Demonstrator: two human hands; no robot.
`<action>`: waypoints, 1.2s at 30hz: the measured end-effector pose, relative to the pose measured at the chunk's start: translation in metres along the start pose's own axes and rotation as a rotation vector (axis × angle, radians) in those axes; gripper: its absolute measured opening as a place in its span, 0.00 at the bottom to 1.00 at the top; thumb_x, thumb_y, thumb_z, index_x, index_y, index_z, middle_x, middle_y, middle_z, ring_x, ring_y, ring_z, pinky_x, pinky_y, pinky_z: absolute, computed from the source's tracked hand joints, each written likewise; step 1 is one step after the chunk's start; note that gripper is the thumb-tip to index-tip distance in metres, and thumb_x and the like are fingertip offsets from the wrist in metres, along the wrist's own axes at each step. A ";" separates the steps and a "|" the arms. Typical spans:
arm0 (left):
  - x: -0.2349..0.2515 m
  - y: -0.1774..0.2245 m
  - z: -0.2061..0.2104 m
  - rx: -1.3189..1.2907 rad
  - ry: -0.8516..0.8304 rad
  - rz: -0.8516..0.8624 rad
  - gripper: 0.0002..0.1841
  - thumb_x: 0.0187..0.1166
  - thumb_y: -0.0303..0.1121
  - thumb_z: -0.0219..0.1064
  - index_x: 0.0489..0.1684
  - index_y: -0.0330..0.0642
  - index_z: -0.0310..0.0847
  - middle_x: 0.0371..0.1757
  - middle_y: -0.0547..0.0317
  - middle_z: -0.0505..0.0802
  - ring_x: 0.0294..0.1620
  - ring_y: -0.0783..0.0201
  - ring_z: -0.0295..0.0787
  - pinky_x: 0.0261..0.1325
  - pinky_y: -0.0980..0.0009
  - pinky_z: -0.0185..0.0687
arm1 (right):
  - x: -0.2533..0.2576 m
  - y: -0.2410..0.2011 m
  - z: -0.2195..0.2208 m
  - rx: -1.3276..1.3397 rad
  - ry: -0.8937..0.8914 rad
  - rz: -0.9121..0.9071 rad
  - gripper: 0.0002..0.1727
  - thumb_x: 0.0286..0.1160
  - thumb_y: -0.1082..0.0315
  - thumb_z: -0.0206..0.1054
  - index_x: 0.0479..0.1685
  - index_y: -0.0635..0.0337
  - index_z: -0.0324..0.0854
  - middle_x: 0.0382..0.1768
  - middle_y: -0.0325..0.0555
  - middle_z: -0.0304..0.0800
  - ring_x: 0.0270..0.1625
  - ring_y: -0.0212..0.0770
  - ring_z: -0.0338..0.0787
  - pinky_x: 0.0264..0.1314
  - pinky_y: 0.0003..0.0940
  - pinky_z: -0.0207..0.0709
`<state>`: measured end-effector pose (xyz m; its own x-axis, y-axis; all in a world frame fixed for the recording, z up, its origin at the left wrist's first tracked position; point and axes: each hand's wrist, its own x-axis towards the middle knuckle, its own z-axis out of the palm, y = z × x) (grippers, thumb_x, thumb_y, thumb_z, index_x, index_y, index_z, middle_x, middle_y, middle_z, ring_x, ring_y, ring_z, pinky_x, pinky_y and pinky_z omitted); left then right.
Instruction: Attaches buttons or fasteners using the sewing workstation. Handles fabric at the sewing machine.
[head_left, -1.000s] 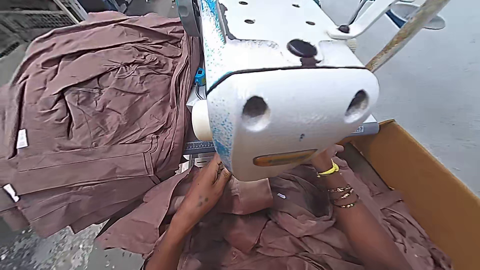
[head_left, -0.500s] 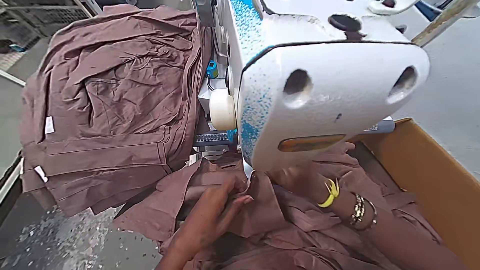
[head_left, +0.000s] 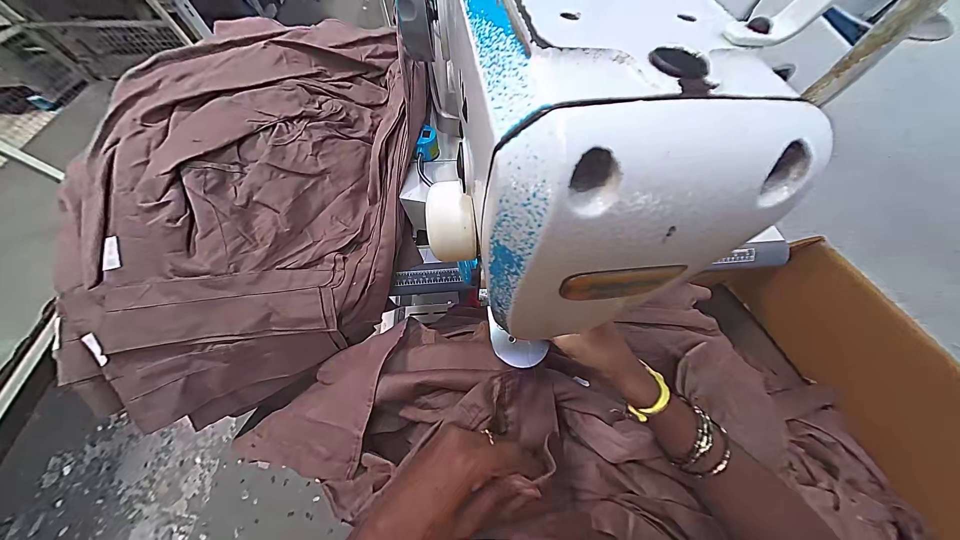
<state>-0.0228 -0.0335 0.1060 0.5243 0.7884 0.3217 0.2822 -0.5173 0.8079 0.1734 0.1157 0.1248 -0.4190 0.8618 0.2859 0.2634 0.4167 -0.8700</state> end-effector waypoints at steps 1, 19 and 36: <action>0.000 -0.002 -0.004 -0.070 0.059 -0.039 0.16 0.88 0.42 0.61 0.41 0.39 0.88 0.27 0.56 0.91 0.28 0.72 0.87 0.36 0.77 0.82 | 0.003 -0.004 0.002 0.017 0.019 0.042 0.15 0.58 0.65 0.81 0.33 0.62 0.80 0.26 0.27 0.81 0.32 0.11 0.77 0.39 0.09 0.72; 0.069 -0.024 -0.045 -0.289 0.513 -0.613 0.04 0.83 0.31 0.60 0.36 0.47 0.74 0.26 0.73 0.82 0.27 0.81 0.79 0.34 0.82 0.76 | -0.057 0.011 0.006 -0.485 0.142 -0.654 0.27 0.88 0.43 0.56 0.51 0.54 0.92 0.50 0.45 0.96 0.64 0.41 0.90 0.77 0.38 0.77; 0.005 -0.093 -0.072 -0.803 0.158 -0.559 0.08 0.78 0.48 0.71 0.41 0.58 0.87 0.33 0.76 0.92 0.32 0.83 0.87 0.39 0.85 0.84 | 0.010 0.093 -0.132 -0.908 0.298 0.027 0.16 0.79 0.65 0.70 0.59 0.64 0.89 0.55 0.64 0.88 0.60 0.67 0.87 0.56 0.62 0.81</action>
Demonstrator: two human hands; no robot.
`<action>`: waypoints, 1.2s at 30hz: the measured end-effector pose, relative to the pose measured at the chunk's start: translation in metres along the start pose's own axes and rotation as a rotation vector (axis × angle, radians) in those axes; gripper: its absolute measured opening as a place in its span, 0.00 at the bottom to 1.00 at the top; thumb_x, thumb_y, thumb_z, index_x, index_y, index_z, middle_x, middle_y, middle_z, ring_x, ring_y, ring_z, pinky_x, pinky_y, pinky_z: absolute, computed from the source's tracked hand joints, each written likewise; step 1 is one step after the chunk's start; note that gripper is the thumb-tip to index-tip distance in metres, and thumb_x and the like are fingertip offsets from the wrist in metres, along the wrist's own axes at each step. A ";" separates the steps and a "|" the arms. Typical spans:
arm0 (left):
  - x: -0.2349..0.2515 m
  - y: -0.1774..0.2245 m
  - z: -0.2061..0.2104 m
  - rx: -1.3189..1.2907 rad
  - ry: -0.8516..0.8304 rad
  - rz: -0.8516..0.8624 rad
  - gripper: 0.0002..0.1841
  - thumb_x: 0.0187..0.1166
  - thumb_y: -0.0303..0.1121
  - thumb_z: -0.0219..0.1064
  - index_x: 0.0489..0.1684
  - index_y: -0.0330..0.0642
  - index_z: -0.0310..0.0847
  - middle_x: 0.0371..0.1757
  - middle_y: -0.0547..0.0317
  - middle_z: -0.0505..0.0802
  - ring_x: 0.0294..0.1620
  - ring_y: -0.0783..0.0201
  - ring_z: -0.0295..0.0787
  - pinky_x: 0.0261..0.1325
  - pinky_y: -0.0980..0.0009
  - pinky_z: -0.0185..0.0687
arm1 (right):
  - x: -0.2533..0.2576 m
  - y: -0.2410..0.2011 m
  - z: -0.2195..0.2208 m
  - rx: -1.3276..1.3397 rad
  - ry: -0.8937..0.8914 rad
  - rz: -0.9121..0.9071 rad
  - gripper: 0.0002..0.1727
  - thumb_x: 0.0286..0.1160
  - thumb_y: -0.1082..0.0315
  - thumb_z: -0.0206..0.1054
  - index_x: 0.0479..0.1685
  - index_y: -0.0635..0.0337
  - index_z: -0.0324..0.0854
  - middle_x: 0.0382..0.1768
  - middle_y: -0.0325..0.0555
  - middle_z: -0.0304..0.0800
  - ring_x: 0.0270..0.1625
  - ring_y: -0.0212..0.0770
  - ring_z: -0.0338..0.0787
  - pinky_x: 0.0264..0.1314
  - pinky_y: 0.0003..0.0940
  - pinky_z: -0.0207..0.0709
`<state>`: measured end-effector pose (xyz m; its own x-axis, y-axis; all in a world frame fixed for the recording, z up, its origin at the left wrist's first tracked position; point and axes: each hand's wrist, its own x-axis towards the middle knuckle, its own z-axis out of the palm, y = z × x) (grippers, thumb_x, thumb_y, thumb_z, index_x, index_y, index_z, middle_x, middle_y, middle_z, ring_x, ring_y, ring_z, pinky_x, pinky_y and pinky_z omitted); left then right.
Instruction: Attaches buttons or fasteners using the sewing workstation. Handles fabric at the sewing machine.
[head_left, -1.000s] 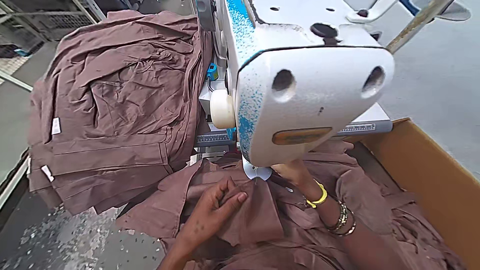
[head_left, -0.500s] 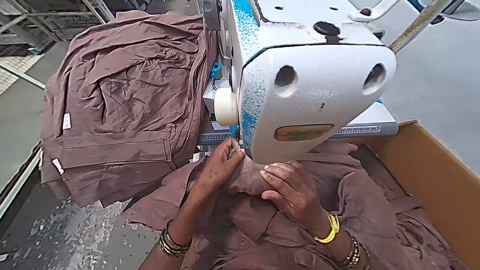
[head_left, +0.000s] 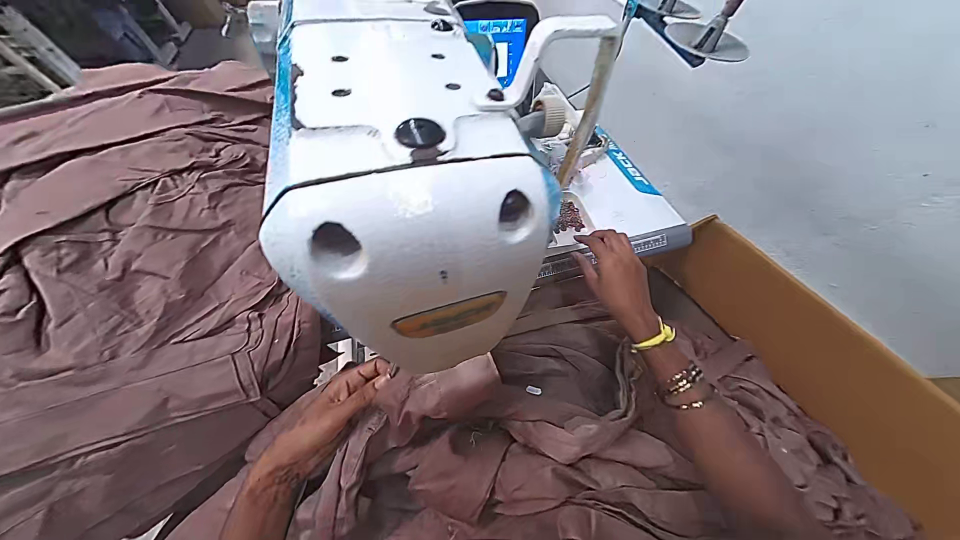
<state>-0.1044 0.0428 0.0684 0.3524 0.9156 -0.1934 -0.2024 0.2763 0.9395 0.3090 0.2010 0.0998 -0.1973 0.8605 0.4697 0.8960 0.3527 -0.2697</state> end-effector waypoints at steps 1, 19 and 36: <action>0.000 0.000 0.002 0.022 0.041 0.000 0.06 0.79 0.45 0.71 0.41 0.57 0.88 0.33 0.75 0.93 0.33 0.82 0.88 0.40 0.84 0.84 | 0.008 0.004 0.001 -0.008 -0.028 -0.020 0.17 0.77 0.65 0.71 0.60 0.65 0.88 0.56 0.65 0.88 0.61 0.67 0.87 0.56 0.63 0.81; 0.004 -0.001 0.010 0.041 0.340 0.133 0.07 0.80 0.28 0.60 0.39 0.53 0.81 0.34 0.75 0.92 0.35 0.81 0.88 0.43 0.84 0.85 | 0.030 0.000 0.034 -0.152 -0.023 -0.158 0.12 0.75 0.70 0.72 0.54 0.64 0.90 0.48 0.62 0.87 0.52 0.64 0.87 0.46 0.56 0.79; -0.025 -0.015 0.133 0.940 -0.206 0.516 0.15 0.88 0.42 0.60 0.40 0.41 0.86 0.33 0.52 0.90 0.34 0.57 0.90 0.38 0.60 0.86 | -0.039 -0.157 -0.015 0.215 0.179 -0.628 0.09 0.75 0.65 0.67 0.31 0.58 0.87 0.33 0.48 0.94 0.40 0.45 0.94 0.41 0.35 0.85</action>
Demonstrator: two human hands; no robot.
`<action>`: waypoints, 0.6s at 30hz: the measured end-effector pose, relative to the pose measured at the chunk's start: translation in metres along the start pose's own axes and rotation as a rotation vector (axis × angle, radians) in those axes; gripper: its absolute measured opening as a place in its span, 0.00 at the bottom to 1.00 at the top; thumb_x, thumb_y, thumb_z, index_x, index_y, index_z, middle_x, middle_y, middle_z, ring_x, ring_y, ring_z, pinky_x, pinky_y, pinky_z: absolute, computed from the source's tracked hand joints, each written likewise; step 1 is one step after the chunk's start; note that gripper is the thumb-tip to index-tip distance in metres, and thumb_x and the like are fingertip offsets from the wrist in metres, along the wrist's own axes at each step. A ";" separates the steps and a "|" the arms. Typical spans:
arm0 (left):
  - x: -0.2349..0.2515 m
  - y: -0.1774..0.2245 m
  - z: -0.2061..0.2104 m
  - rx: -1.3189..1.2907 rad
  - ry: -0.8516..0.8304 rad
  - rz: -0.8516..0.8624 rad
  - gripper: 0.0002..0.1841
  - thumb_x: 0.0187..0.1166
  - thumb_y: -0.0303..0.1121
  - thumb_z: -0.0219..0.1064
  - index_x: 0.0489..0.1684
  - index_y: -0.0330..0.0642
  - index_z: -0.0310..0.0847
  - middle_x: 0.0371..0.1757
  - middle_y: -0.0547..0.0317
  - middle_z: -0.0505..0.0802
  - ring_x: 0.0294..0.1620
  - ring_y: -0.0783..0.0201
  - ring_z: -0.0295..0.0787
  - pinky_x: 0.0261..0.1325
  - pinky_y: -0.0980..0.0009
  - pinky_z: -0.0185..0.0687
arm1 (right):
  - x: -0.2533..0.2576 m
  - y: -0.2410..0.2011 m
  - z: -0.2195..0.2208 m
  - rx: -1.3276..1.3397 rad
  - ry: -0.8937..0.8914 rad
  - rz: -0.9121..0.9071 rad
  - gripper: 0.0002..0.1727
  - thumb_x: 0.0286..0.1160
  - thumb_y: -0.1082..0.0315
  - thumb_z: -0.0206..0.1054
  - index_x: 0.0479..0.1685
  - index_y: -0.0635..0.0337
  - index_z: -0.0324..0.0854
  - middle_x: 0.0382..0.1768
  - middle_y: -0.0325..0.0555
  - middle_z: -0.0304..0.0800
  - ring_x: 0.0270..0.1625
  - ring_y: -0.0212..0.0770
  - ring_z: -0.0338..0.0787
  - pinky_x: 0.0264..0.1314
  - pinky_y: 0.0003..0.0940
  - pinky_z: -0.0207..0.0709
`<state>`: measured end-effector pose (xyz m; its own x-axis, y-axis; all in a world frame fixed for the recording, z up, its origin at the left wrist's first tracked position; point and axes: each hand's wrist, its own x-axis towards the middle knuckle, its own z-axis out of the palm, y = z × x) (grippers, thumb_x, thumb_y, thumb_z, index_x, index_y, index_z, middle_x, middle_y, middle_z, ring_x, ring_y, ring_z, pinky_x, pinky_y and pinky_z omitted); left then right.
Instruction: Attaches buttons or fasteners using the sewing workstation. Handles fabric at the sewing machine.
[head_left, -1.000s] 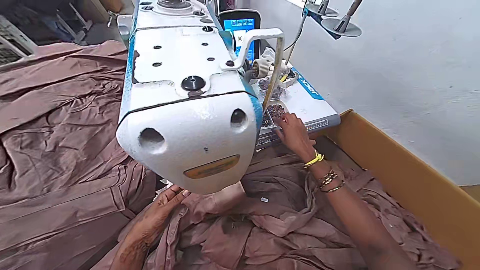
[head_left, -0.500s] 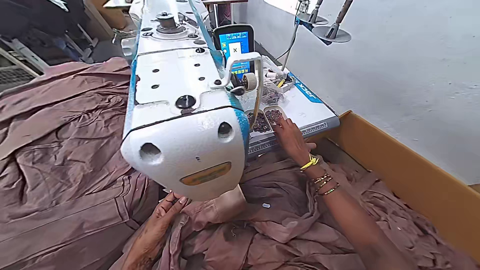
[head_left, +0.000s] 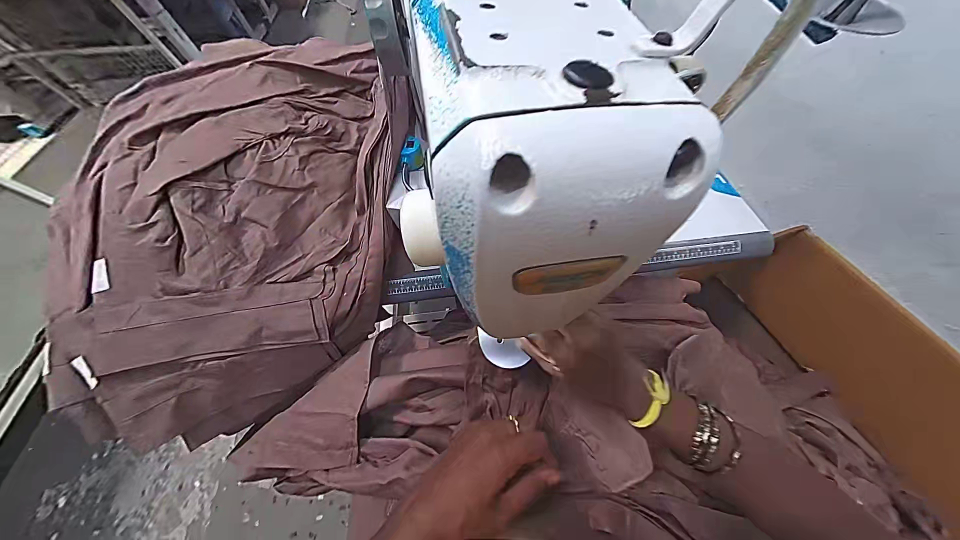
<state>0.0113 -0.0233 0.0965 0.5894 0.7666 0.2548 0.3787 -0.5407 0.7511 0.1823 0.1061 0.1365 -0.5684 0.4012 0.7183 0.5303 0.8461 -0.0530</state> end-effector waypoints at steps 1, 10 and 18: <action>0.003 -0.003 -0.002 0.030 0.063 -0.012 0.15 0.88 0.43 0.60 0.39 0.42 0.86 0.32 0.53 0.89 0.33 0.58 0.89 0.36 0.62 0.85 | 0.005 -0.007 0.003 -0.026 -0.019 -0.022 0.09 0.75 0.65 0.69 0.29 0.59 0.89 0.34 0.50 0.96 0.40 0.49 0.96 0.40 0.39 0.87; 0.012 -0.015 -0.049 -0.040 0.452 -0.165 0.15 0.87 0.45 0.63 0.44 0.44 0.91 0.40 0.64 0.92 0.44 0.79 0.85 0.52 0.80 0.80 | -0.010 -0.015 -0.039 0.414 -0.408 0.287 0.21 0.77 0.44 0.67 0.46 0.53 0.82 0.35 0.37 0.91 0.40 0.38 0.90 0.52 0.46 0.78; 0.035 -0.039 -0.072 -0.543 0.553 -0.437 0.12 0.81 0.28 0.61 0.57 0.42 0.66 0.33 0.74 0.80 0.32 0.82 0.80 0.40 0.82 0.80 | -0.006 0.017 -0.001 0.783 -0.230 0.751 0.07 0.79 0.65 0.67 0.44 0.57 0.76 0.27 0.19 0.80 0.32 0.07 0.77 0.38 0.08 0.72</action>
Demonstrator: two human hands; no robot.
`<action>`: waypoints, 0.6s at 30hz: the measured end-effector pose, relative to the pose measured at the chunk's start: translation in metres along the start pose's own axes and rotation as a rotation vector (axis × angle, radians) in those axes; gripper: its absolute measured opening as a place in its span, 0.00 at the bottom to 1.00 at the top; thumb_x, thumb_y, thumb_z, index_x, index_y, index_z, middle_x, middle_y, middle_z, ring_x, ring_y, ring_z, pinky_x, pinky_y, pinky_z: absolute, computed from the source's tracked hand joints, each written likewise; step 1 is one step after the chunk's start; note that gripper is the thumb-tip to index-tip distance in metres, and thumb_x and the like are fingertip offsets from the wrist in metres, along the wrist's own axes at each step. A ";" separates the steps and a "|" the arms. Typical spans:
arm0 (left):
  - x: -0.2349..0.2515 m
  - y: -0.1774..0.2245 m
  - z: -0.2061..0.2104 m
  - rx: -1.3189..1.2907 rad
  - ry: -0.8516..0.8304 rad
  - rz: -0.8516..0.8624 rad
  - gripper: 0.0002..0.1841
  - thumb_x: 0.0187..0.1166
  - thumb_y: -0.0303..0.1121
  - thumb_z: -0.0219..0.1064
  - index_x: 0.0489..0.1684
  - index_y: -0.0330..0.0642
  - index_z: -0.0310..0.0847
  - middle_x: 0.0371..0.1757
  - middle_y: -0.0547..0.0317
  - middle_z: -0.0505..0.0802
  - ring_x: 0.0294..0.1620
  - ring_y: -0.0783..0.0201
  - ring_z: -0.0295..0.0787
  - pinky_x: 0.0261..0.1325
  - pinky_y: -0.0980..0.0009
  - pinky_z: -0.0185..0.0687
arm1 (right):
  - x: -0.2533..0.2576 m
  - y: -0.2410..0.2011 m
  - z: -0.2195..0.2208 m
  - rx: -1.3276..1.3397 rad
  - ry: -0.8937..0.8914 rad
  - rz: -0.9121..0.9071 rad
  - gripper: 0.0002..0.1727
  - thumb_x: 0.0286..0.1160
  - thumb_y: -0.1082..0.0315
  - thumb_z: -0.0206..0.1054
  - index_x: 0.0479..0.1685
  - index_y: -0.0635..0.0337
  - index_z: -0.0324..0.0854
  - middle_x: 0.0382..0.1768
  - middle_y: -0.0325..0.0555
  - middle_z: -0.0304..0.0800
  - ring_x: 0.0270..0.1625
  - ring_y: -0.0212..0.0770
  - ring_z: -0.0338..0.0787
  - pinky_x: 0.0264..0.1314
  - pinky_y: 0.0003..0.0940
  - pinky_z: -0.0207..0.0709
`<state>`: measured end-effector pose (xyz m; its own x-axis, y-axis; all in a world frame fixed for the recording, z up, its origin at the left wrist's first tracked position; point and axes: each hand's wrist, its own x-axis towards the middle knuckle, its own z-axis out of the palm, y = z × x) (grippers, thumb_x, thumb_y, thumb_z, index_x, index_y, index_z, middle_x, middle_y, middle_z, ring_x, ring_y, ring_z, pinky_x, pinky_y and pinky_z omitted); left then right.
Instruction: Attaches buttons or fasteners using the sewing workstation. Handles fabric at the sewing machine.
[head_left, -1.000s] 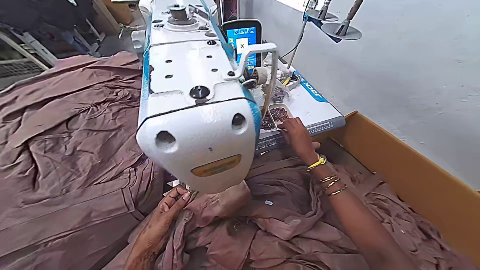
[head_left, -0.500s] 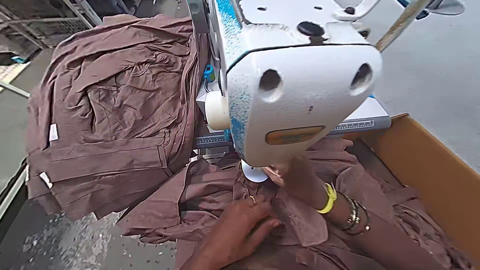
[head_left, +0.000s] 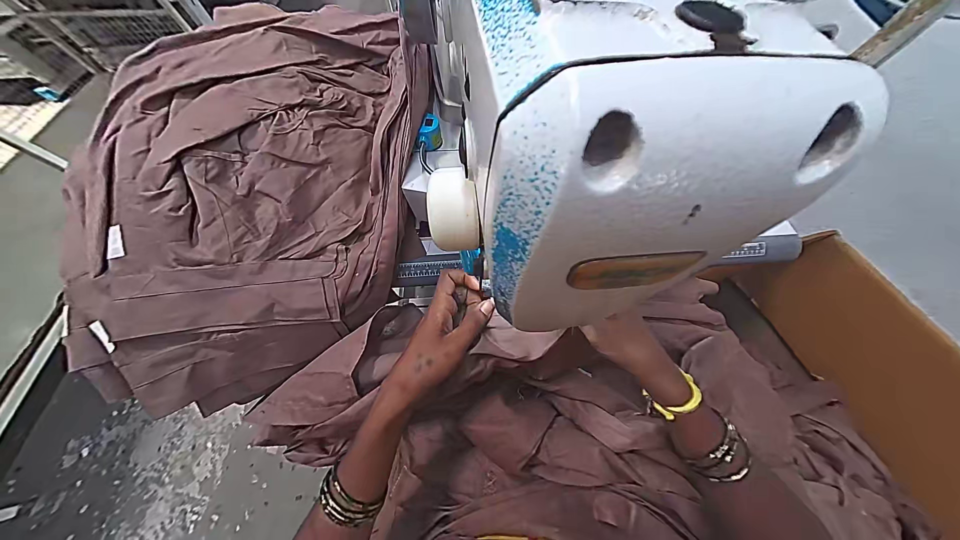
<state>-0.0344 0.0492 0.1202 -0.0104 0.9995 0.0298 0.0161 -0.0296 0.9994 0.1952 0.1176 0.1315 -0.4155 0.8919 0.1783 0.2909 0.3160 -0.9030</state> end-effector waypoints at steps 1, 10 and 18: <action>0.001 0.002 0.002 0.006 0.013 -0.001 0.12 0.82 0.28 0.61 0.58 0.41 0.65 0.33 0.74 0.80 0.31 0.82 0.79 0.38 0.84 0.79 | 0.002 0.000 0.000 0.031 0.006 0.009 0.06 0.78 0.66 0.67 0.43 0.55 0.75 0.26 0.18 0.79 0.31 0.07 0.77 0.37 0.07 0.72; -0.002 -0.001 0.007 0.104 0.052 -0.004 0.12 0.83 0.30 0.61 0.59 0.39 0.67 0.36 0.73 0.81 0.32 0.84 0.80 0.38 0.85 0.79 | 0.012 0.010 -0.021 -0.442 0.114 -0.059 0.13 0.80 0.61 0.67 0.45 0.64 0.88 0.30 0.43 0.88 0.33 0.36 0.86 0.40 0.38 0.79; 0.002 -0.003 0.016 0.103 0.119 0.009 0.14 0.80 0.29 0.63 0.59 0.37 0.70 0.45 0.65 0.86 0.45 0.80 0.85 0.51 0.82 0.83 | 0.068 0.057 -0.048 -1.042 0.092 -0.062 0.19 0.86 0.62 0.62 0.66 0.64 0.85 0.59 0.67 0.85 0.63 0.66 0.84 0.59 0.57 0.77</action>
<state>-0.0184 0.0513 0.1171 -0.1280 0.9907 0.0463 0.1194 -0.0309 0.9924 0.2252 0.2119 0.1111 -0.4008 0.8720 0.2809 0.8880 0.4452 -0.1152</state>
